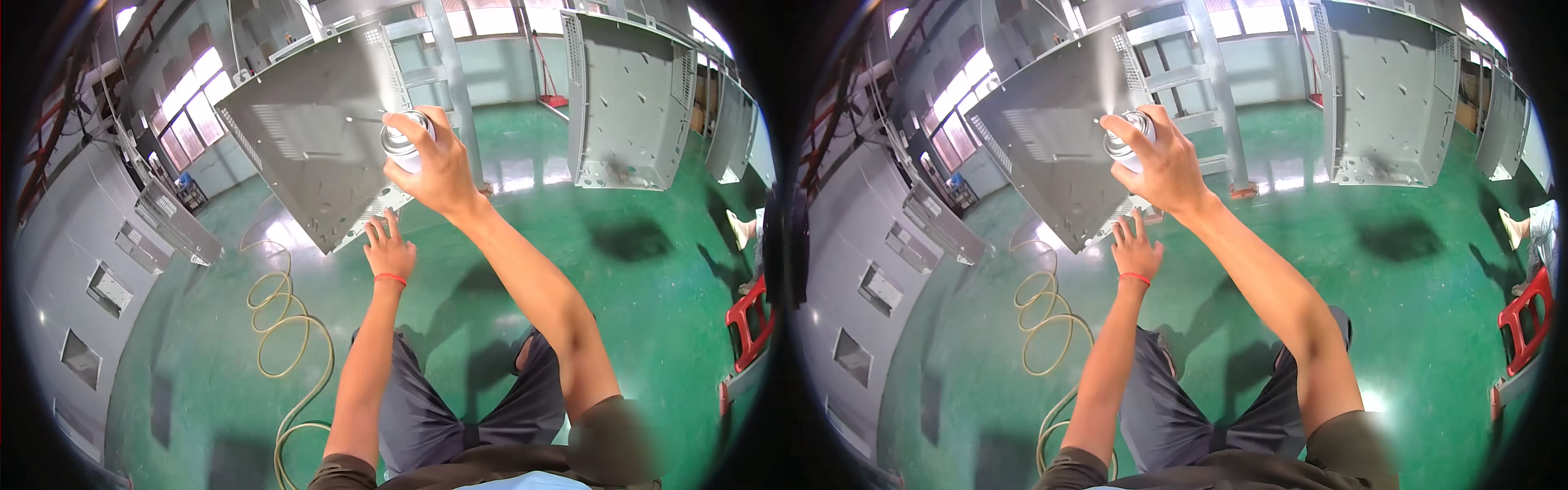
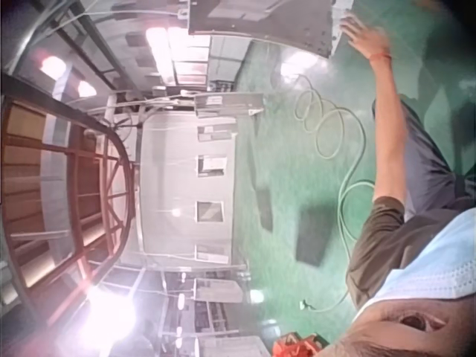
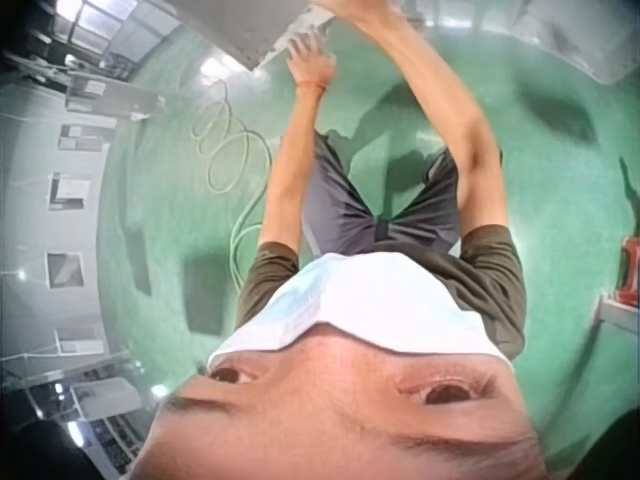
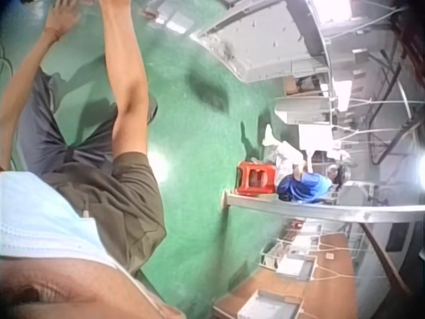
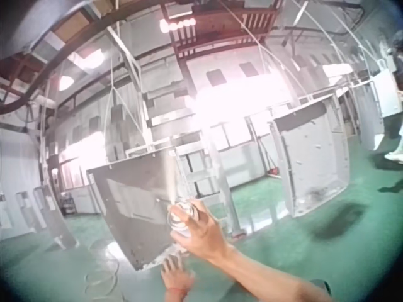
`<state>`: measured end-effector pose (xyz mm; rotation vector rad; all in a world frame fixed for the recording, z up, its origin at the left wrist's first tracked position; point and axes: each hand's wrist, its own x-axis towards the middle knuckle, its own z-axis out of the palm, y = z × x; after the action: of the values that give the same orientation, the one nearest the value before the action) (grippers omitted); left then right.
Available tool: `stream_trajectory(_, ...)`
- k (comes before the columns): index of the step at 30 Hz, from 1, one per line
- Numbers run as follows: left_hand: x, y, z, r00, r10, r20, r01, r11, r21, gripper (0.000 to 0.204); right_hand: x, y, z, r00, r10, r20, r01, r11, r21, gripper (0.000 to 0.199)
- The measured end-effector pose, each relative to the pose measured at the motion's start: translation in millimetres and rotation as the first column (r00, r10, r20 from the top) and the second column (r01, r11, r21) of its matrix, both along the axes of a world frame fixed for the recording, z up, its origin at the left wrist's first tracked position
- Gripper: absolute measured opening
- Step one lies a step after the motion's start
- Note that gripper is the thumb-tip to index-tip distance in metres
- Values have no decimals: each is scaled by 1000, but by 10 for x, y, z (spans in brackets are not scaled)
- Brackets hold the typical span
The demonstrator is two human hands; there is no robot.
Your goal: The recorder picks up a spray paint can from an office area and proceeds to spray paint several metal chassis and components on a fabrication floor.
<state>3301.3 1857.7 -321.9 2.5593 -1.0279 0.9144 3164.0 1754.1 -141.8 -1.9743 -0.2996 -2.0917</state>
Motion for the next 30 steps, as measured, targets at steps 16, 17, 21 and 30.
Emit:
stream_trajectory(16,-231,-123,108,991,118,-60,-115,992,43,95,-634,-206,-23,991,107,-83,-99,990,100,68)
stream_trajectory(17,-259,-154,120,989,117,-86,-114,992,45,95,-701,-242,-54,991,114,-74,-106,989,104,68)
stream_trajectory(21,-326,-244,44,999,38,-14,-40,995,-93,90,-1151,-510,-197,997,83,-8,-81,992,100,71)
stream_trajectory(30,-34,63,-1255,652,-120,-749,572,726,382,61,-2381,-1791,-299,890,-400,219,348,907,239,69)
